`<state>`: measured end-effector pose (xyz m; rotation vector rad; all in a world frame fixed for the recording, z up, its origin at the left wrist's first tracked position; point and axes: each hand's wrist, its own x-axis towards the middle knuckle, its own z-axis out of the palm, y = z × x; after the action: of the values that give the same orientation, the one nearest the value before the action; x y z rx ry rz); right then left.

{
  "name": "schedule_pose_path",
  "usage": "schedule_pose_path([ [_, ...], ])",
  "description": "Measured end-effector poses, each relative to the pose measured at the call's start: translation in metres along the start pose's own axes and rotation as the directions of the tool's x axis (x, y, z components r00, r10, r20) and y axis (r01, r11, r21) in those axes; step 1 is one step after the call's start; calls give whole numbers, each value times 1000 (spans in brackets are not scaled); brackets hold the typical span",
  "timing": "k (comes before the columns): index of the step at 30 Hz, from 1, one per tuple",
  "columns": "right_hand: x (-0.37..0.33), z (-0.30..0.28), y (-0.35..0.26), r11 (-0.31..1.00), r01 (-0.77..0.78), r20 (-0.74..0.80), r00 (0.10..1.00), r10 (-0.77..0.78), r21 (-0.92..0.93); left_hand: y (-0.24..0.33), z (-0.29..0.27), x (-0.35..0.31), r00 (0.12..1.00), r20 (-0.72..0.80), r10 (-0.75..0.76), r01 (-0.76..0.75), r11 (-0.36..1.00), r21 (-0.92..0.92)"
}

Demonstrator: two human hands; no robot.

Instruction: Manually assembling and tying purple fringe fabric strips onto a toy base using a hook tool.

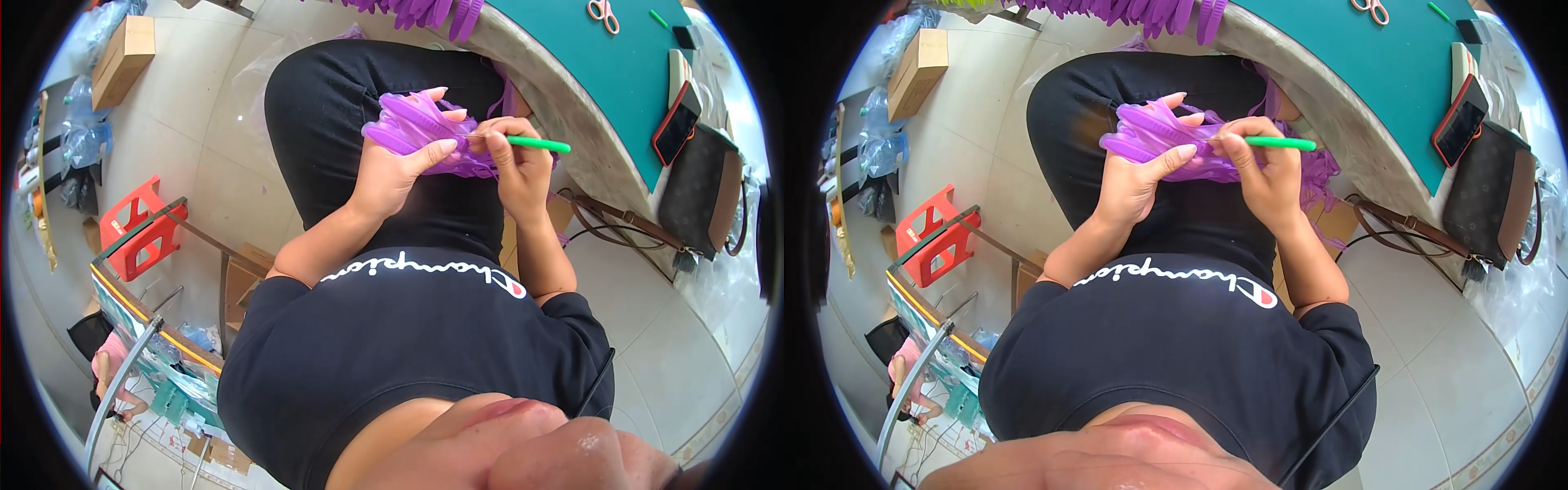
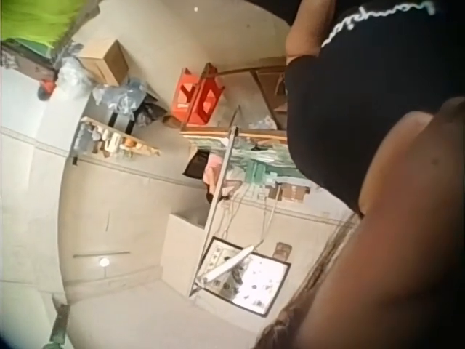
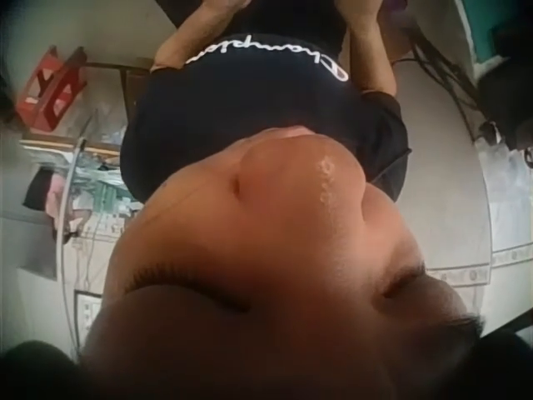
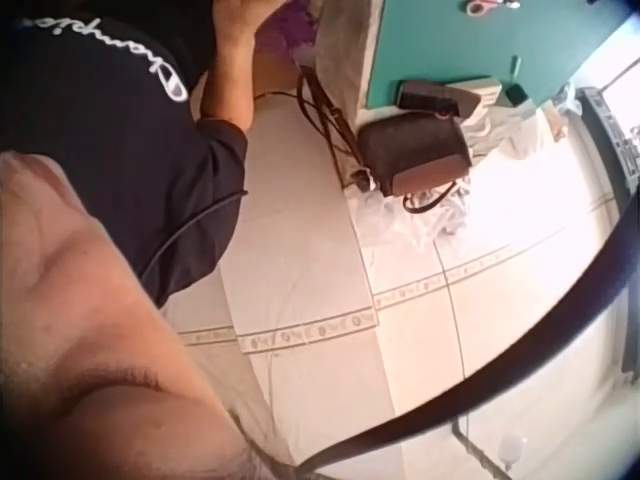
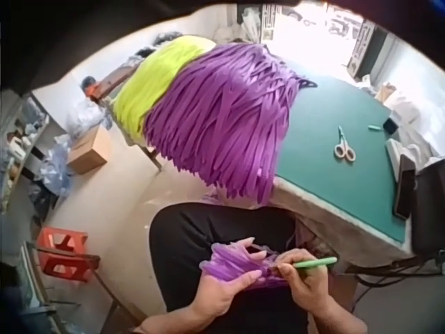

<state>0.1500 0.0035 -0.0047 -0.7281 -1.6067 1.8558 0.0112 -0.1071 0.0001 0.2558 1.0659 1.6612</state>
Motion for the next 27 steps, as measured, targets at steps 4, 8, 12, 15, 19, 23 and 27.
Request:
schedule_pose_path([
  [4,12,-6,-9,588,525,317,848,-425,-615,-10,-3,2,987,36,158,-162,959,232],
  [8,56,-58,-7,454,530,43,683,-729,-716,-16,-15,-1,998,66,-12,-4,972,235],
  [12,107,-113,-44,614,398,-220,689,-690,-682,-16,-17,-3,789,393,-472,291,851,437],
  [15,108,-121,-50,966,220,-77,970,-232,-138,-19,-21,0,876,445,-184,68,962,263],
  [19,63,-50,-40,976,117,70,992,-105,-182,-1,-7,-1,999,47,-4,-2,994,114],
  [23,31,-14,-23,620,700,413,712,-567,-356,-4,-2,12,996,-60,70,-71,998,0],
  [27,30,-7,-12,501,771,486,636,-599,-392,-2,-3,15,994,-52,98,-99,995,-30],
])
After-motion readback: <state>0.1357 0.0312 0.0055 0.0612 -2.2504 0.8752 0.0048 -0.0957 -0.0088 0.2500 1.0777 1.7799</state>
